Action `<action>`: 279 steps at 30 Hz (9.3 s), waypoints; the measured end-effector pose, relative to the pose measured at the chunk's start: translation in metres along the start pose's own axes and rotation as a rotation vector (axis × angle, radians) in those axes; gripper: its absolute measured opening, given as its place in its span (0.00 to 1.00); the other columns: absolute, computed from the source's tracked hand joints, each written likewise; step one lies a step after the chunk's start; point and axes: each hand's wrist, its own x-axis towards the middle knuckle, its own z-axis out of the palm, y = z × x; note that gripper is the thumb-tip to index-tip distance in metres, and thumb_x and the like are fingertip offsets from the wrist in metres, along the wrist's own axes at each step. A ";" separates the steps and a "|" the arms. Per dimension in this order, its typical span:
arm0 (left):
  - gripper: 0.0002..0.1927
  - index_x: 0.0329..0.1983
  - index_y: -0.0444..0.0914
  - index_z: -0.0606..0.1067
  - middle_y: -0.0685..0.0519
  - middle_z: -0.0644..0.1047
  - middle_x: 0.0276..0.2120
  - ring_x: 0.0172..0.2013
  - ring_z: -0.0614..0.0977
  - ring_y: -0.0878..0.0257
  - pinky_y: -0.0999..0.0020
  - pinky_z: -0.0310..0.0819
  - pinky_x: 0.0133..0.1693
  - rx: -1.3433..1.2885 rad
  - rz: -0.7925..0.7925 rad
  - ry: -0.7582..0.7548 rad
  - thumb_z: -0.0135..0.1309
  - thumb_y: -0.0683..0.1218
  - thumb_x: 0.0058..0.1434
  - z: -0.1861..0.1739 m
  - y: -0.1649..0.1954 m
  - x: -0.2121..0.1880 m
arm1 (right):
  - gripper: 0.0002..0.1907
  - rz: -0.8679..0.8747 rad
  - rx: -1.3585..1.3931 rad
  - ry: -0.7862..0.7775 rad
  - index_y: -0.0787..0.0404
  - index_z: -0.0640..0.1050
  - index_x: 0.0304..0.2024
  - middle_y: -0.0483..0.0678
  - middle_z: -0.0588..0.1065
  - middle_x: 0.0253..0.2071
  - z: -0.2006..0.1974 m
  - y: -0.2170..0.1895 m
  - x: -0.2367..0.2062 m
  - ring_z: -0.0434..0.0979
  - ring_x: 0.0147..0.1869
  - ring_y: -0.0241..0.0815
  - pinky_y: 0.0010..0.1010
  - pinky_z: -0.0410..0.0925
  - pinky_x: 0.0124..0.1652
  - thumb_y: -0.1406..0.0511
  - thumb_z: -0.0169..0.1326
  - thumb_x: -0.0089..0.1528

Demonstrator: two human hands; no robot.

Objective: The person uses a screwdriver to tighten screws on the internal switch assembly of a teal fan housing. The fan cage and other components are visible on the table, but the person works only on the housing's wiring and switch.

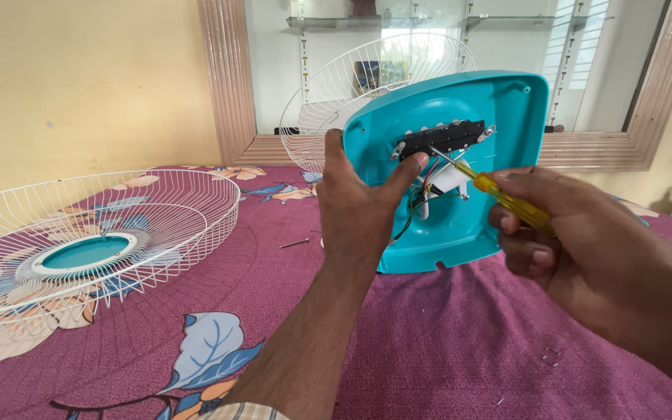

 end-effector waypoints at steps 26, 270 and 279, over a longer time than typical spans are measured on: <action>0.33 0.49 0.35 0.65 0.42 0.84 0.38 0.38 0.89 0.52 0.58 0.85 0.38 0.069 -0.019 0.011 0.68 0.57 0.52 -0.003 0.006 -0.002 | 0.14 -0.718 -1.181 0.116 0.55 0.80 0.49 0.50 0.83 0.26 0.034 -0.012 -0.022 0.80 0.25 0.41 0.36 0.71 0.24 0.60 0.59 0.62; 0.23 0.43 0.41 0.81 0.54 0.77 0.26 0.27 0.75 0.67 0.65 0.71 0.31 -0.053 -0.344 0.003 0.39 0.56 0.64 -0.004 0.013 0.053 | 0.10 -0.595 -1.020 0.172 0.61 0.76 0.44 0.53 0.76 0.16 0.080 -0.013 -0.035 0.83 0.20 0.45 0.41 0.70 0.24 0.62 0.55 0.64; 0.25 0.43 0.40 0.82 0.54 0.79 0.27 0.29 0.79 0.67 0.63 0.73 0.34 0.018 -0.353 -0.014 0.37 0.57 0.65 -0.003 0.019 0.051 | 0.08 -0.291 -0.511 0.189 0.63 0.81 0.42 0.46 0.69 0.21 0.073 -0.011 -0.020 0.58 0.19 0.35 0.34 0.53 0.19 0.64 0.57 0.67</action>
